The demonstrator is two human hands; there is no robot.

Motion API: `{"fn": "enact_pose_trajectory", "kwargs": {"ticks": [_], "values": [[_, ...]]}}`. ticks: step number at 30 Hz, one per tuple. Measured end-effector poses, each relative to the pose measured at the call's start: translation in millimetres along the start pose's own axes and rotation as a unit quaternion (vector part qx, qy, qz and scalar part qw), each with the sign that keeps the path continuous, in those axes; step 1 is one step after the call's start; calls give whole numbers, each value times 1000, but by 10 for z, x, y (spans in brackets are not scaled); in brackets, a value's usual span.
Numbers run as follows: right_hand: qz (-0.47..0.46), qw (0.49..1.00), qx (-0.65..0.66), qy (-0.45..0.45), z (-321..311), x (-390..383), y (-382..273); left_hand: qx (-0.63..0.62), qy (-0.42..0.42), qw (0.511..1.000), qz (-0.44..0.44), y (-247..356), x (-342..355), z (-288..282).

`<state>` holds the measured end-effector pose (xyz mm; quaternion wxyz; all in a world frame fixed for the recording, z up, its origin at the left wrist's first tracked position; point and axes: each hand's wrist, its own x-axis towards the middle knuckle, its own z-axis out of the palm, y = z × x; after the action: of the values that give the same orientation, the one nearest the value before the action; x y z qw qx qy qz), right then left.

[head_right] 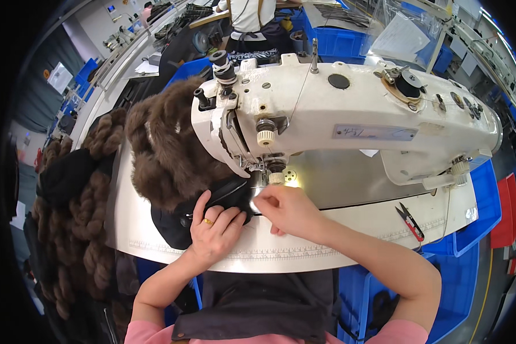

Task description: Sewing fur trim onto a black garment using an industrial sewing machine.

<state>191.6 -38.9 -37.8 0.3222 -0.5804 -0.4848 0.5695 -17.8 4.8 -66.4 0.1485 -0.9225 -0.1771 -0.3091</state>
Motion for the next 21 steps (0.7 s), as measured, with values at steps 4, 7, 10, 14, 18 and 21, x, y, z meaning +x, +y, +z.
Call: {"fn": "enact_pose_trajectory", "kwargs": {"ticks": [4, 7, 10, 14, 18, 21], "values": [[-243, 950, -191, 41, 10, 197, 157, 3, 19, 1000, -3, 15, 3, 16], [-309, 901, -302, 36, -7, 290, 96, 5, 24, 1000, -8, 29, -15, 30], [-273, 893, -356, 30, 35, 299, 43, 7, 14, 999, -28, 71, -33, 17], [-242, 921, -299, 61, -16, 308, 143, 14, 10, 999, -27, 137, 0, -58], [-88, 982, -163, 39, -101, 207, -4, -12, -42, 999, -1, 138, 98, -53], [-66, 985, -154, 50, -168, 282, 10, -14, -86, 996, -14, 149, 129, 1]]}}
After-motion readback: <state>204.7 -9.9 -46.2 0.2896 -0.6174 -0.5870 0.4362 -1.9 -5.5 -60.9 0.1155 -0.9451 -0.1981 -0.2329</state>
